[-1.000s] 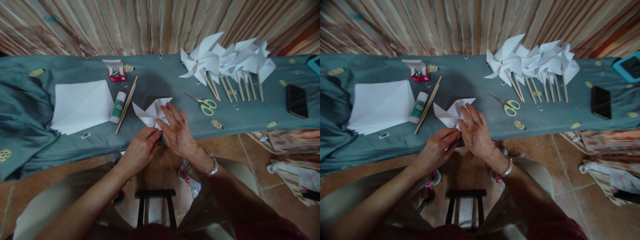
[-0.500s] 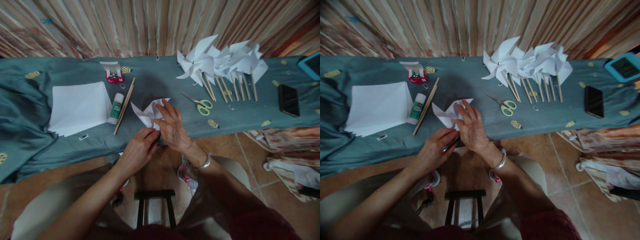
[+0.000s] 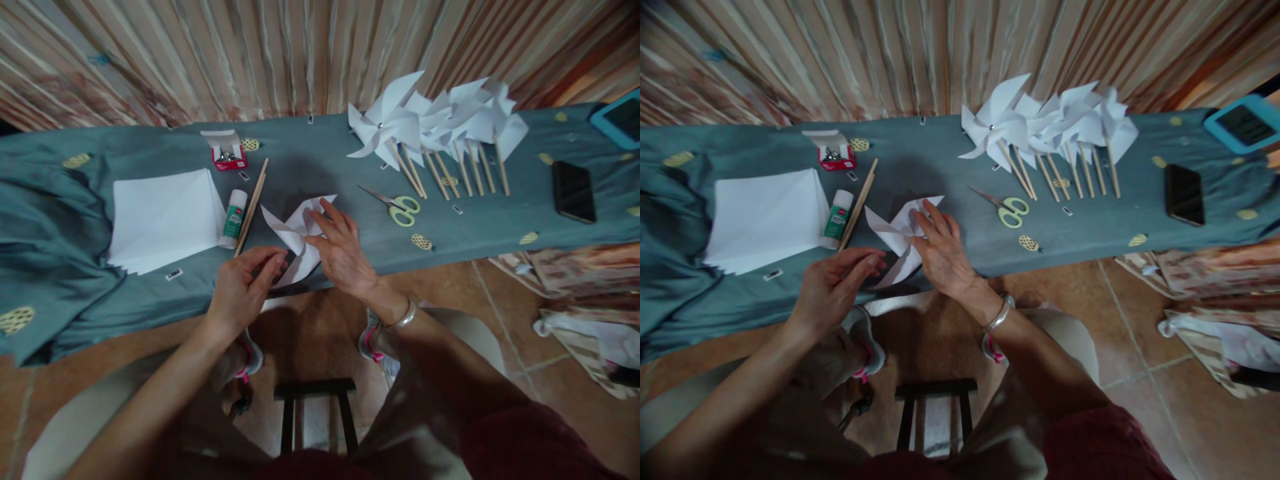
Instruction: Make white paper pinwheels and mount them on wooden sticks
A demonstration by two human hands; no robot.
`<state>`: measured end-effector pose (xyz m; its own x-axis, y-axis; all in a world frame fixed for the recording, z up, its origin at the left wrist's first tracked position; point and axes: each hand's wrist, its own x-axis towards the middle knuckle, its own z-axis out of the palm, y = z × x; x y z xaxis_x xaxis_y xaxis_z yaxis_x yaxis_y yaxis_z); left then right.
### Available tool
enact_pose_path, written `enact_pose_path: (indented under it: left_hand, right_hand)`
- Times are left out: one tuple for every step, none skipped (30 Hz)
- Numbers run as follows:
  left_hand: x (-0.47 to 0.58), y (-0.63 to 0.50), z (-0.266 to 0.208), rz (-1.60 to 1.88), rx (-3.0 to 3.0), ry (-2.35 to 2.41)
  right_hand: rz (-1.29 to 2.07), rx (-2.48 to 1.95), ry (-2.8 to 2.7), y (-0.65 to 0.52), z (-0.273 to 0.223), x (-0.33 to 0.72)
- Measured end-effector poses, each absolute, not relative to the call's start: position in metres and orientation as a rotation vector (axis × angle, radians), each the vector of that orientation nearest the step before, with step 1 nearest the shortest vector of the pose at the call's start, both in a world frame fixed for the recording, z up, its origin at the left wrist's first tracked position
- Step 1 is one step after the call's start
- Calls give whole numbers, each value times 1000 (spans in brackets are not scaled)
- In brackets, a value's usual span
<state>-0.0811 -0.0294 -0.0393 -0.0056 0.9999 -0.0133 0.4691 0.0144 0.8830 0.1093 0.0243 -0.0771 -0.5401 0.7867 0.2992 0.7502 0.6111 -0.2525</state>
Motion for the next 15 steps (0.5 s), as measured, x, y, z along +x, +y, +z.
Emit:
enact_pose_path:
  left_hand:
    - [-82, -28, -40, 948, 1471, 1565]
    - [-83, -26, -40, 961, 1410, 1558]
    - [-83, -25, -41, 973, 1366, 1553]
    - [-83, -24, -42, 979, 1338, 1550]
    - [-83, -23, -43, 987, 1323, 1550]
    - [-83, -22, -44, 996, 1315, 1550]
    - [-83, -22, -45, 1003, 1313, 1548]
    - [-84, -22, -47, 1001, 1316, 1546]
    - [-85, -22, -49, 997, 1323, 1543]
    - [-87, -23, -52, 987, 1332, 1543]
    - [-88, -23, -54, 975, 1347, 1546]
    - [-90, -23, -56, 967, 1364, 1553]
    - [-91, -24, -58, 958, 1383, 1565]
    - [-92, -24, -60, 948, 1403, 1575]
    - [-93, -24, -61, 938, 1420, 1587]
  right_hand:
    - [120, -1233, -2459, 25, -76, 109]
    - [115, -1235, -2460, 25, -75, 109]
    - [121, -1233, -2463, 26, -73, 110]
    - [136, -1227, -2467, 26, -72, 110]
    - [157, -1222, -2467, 26, -70, 111]
    - [179, -1217, -2465, 26, -68, 112]
    - [201, -1211, -2459, 26, -67, 113]
    - [220, -1203, -2453, 25, -67, 115]
    - [233, -1194, -2447, 25, -67, 116]
    - [240, -1185, -2440, 25, -67, 117]
    - [244, -1177, -2434, 25, -68, 119]
    - [248, -1170, -2427, 25, -68, 120]
    - [252, -1166, -2416, 25, -68, 122]
    - [259, -1162, -2401, 25, -68, 123]
    - [269, -1159, -2384, 26, -67, 124]
